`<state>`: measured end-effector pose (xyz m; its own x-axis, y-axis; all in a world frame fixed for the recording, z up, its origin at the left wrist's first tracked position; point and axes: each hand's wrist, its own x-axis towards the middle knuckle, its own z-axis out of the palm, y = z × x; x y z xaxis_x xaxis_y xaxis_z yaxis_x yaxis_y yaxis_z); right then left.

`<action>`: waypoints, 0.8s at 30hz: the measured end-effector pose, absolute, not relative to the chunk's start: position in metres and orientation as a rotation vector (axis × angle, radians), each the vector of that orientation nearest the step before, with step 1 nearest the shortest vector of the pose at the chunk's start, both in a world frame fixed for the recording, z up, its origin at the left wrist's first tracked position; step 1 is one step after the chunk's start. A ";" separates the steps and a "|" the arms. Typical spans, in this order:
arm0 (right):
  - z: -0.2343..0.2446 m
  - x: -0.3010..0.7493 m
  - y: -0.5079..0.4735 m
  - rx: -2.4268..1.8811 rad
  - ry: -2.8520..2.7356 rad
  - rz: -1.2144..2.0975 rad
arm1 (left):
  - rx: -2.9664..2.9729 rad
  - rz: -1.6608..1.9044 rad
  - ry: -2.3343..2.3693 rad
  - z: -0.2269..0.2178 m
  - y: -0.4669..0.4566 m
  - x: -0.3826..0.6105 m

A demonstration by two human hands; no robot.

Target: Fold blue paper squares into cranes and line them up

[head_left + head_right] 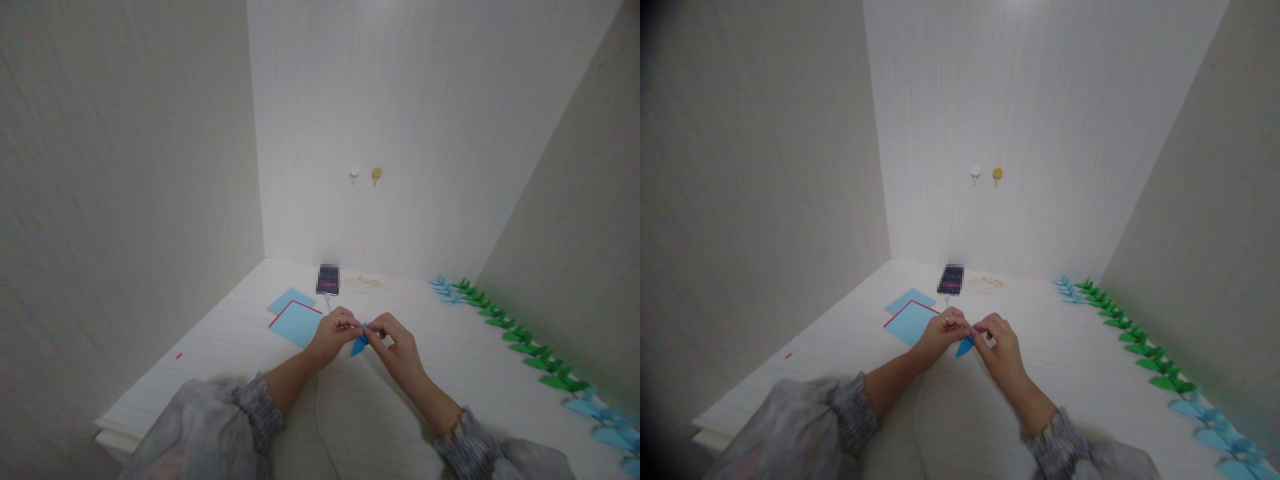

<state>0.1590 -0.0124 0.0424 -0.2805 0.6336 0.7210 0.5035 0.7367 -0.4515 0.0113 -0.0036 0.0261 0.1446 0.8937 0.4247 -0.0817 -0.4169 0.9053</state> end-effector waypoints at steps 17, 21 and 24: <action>0.045 0.162 -0.016 -0.850 -1.919 0.233 | 1.620 1.375 0.891 0.031 -0.006 0.011; 0.047 0.161 -0.018 -0.875 -1.903 0.285 | 1.624 1.365 0.877 0.031 -0.006 0.012; 0.051 0.161 -0.020 -0.908 -1.841 0.308 | 1.612 1.369 0.860 0.028 -0.004 0.012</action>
<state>0.1611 -0.0199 0.0514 -0.2001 0.7054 0.6800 0.4456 0.6836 -0.5780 0.0124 -0.0042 0.0278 0.1708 0.8938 0.4147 -0.0139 -0.4187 0.9080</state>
